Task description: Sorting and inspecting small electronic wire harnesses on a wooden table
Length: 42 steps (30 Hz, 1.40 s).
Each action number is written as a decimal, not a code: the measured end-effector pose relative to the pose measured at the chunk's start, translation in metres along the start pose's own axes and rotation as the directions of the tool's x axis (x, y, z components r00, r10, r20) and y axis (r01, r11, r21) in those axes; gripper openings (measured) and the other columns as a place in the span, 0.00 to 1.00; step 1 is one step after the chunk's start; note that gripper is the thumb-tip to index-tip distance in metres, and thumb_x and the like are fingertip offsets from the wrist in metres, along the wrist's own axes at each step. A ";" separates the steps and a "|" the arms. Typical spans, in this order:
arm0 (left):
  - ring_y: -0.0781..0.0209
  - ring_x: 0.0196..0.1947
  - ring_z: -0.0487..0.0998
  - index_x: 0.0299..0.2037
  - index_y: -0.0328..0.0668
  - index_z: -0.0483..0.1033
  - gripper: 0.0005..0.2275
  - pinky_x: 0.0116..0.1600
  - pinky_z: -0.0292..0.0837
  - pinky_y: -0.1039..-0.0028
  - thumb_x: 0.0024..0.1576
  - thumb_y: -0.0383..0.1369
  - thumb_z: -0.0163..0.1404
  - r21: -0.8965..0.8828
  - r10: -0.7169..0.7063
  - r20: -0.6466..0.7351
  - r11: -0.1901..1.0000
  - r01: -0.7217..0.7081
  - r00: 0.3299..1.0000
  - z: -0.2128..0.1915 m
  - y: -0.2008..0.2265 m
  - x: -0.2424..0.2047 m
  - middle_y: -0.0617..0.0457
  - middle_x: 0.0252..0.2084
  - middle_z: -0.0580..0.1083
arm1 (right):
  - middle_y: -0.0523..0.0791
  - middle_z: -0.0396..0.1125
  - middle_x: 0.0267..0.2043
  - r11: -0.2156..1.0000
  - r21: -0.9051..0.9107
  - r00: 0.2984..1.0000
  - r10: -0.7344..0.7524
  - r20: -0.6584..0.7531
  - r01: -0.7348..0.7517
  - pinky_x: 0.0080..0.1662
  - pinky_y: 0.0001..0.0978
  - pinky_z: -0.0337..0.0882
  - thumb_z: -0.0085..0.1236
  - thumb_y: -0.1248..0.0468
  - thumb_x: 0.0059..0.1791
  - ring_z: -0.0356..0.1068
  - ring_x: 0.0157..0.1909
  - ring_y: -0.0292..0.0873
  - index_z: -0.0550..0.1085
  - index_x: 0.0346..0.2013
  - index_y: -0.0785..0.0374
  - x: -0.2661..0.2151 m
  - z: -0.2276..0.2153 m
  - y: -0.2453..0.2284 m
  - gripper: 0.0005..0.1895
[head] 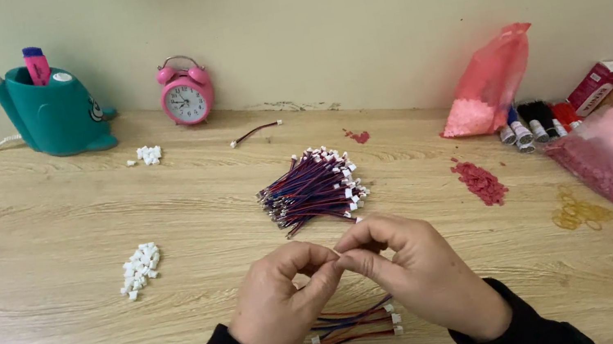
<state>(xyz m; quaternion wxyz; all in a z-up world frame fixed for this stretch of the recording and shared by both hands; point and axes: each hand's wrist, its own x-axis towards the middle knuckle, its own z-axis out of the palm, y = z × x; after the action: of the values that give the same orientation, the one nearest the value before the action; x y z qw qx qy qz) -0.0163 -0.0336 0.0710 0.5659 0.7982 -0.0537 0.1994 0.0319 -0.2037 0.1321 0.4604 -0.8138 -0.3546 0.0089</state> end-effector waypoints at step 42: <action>0.74 0.28 0.69 0.32 0.40 0.83 0.04 0.37 0.67 0.83 0.53 0.31 0.57 -0.213 -0.342 0.142 0.906 0.366 0.929 -0.015 -0.029 0.006 0.61 0.26 0.76 | 0.36 0.63 0.21 0.968 -0.198 0.978 0.178 0.110 -0.153 0.33 0.28 0.61 0.51 0.59 0.51 0.59 0.26 0.33 0.72 0.25 0.55 0.003 0.013 0.020 0.10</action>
<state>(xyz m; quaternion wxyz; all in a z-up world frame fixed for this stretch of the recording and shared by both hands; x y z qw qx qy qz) -0.0061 -0.0090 0.0518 0.6800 0.7307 0.0405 0.0448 0.0412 -0.1988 0.1102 0.3553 -0.8783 -0.3131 0.0654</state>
